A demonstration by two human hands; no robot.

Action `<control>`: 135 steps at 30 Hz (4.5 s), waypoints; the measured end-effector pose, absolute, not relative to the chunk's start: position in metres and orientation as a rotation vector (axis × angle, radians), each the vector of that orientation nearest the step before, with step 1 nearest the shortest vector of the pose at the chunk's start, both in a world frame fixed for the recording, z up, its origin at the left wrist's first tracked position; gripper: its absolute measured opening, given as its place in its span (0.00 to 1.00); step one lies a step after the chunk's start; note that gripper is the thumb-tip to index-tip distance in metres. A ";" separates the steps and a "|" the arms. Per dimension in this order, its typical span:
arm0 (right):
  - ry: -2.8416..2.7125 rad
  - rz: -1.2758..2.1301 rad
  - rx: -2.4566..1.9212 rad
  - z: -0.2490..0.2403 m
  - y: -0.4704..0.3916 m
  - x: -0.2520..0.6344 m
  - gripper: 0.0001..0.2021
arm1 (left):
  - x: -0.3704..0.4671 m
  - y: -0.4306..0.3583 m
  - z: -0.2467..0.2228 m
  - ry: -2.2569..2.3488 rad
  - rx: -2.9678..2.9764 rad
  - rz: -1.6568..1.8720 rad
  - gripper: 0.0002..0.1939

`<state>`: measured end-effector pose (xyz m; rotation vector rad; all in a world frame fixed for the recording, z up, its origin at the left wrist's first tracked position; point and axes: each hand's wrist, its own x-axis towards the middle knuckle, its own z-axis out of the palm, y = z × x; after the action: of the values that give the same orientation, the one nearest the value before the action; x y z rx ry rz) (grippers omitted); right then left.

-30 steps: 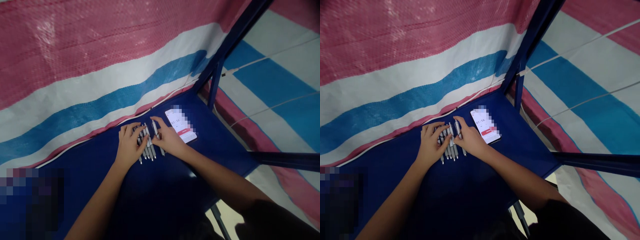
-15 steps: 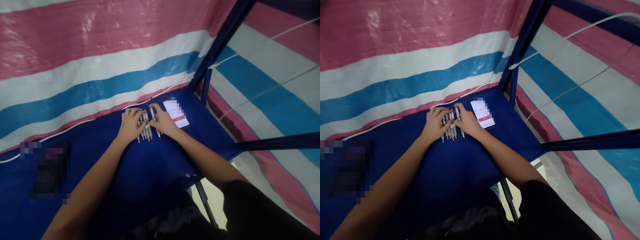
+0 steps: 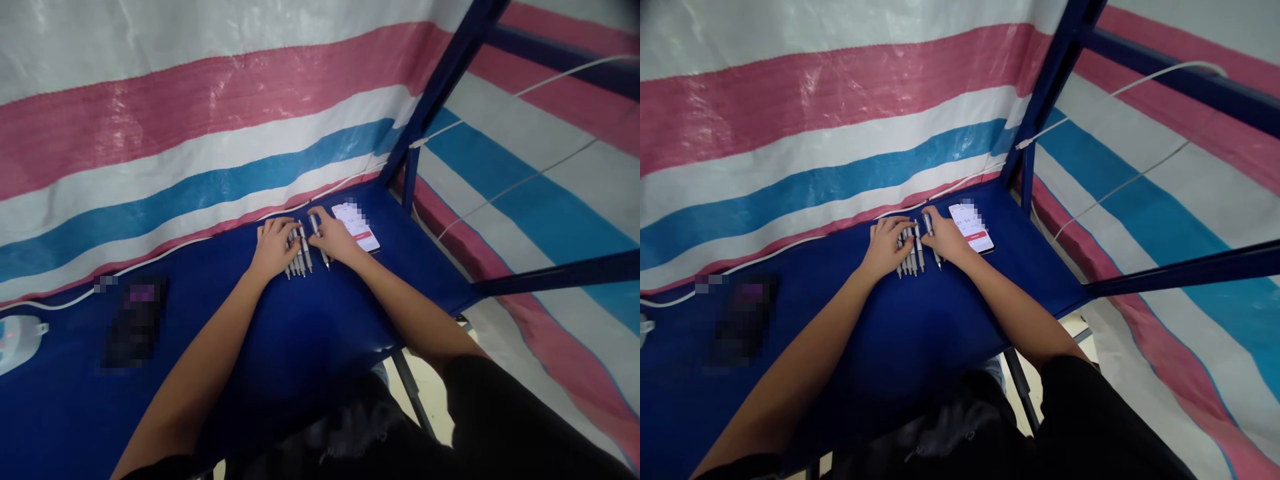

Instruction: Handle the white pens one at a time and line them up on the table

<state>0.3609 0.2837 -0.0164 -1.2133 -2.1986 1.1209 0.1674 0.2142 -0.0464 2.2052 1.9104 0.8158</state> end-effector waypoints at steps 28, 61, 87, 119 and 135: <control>-2.227 0.988 -1.200 -0.015 0.299 0.379 0.41 | 0.202 0.277 -0.032 2.150 2.360 0.260 0.18; -2.459 0.811 -1.267 -0.010 0.290 0.378 0.45 | 0.145 0.214 -0.016 1.237 0.938 1.627 0.13; -2.008 1.942 -0.691 -0.007 0.251 0.374 0.30 | 0.143 0.196 -0.021 1.097 1.046 1.547 0.16; -1.993 1.163 -0.971 -0.012 0.272 0.386 0.16 | 0.149 0.197 -0.047 1.219 0.791 1.691 0.15; -1.644 1.122 -0.974 -0.007 0.281 0.386 0.17 | 0.150 0.195 -0.049 1.264 0.929 1.535 0.17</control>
<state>0.3858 0.2806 -0.0070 -0.9740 -1.6440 1.1219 0.1498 0.1955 -0.0485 0.9288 1.2640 1.5346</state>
